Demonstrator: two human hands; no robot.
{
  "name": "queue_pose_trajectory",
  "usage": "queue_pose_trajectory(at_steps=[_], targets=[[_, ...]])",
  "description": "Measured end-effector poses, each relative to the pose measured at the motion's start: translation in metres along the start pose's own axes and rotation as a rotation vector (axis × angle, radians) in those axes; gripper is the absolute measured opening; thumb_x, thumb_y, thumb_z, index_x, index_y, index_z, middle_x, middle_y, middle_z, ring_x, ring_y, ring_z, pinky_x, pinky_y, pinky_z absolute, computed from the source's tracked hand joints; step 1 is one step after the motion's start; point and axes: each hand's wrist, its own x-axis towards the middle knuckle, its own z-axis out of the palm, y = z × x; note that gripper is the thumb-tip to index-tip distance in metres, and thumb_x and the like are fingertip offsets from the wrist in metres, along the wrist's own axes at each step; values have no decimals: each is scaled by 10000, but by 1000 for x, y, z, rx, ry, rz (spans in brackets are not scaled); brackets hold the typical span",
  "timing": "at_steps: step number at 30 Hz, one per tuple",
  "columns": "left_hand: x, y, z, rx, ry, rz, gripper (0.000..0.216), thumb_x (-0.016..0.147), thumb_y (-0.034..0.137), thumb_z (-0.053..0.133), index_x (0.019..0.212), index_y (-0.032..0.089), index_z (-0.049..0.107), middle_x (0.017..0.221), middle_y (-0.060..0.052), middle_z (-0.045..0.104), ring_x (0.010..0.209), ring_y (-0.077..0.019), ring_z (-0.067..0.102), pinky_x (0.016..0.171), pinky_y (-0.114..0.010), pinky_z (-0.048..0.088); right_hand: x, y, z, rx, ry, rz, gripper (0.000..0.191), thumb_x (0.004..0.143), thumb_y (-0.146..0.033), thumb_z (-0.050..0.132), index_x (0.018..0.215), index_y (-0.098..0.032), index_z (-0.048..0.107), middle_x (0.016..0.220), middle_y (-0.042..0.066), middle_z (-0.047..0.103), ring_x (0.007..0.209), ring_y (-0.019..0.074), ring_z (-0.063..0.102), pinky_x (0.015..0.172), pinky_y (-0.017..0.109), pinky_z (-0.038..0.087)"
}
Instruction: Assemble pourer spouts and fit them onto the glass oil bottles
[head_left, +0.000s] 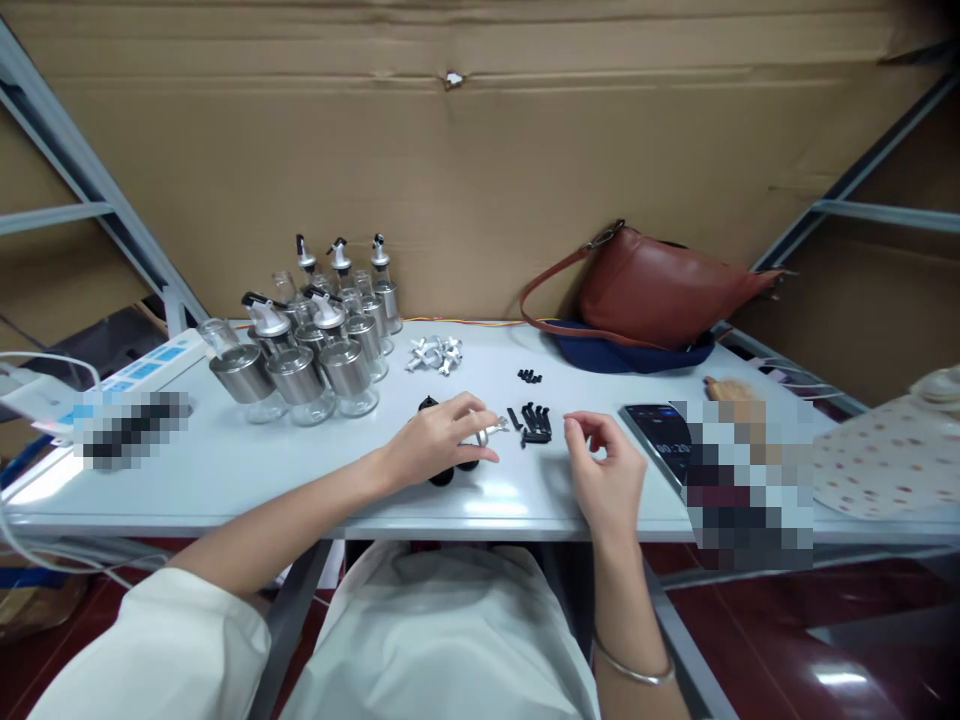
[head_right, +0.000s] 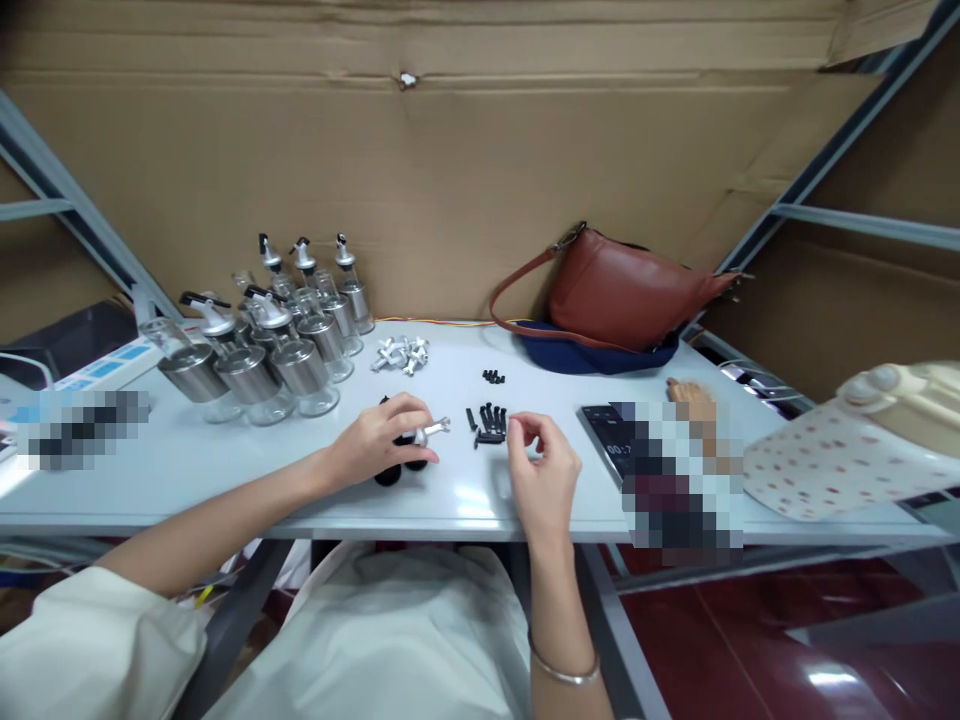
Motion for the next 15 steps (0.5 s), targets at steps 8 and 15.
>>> queue_pose_trajectory(at_steps=[8,15], targets=[[-4,6,4,-163,-5,-16,274,861,412,553,902,146,503,931,-60,572,591,-52,547,570,-171,486,-10,-16,5,192,-305,-205,115,843,-263,595,929,-196,631,715,0,606,675,140,542,654,268,426],[-2,4,5,-229,64,10,347,819,482,574,875,155,473,840,-47,610,587,-69,556,507,-168,454,-21,-29,25,302,-408,-149,119,867,-261,564,976,-215,567,848,16,650,690,134,553,661,266,447]])
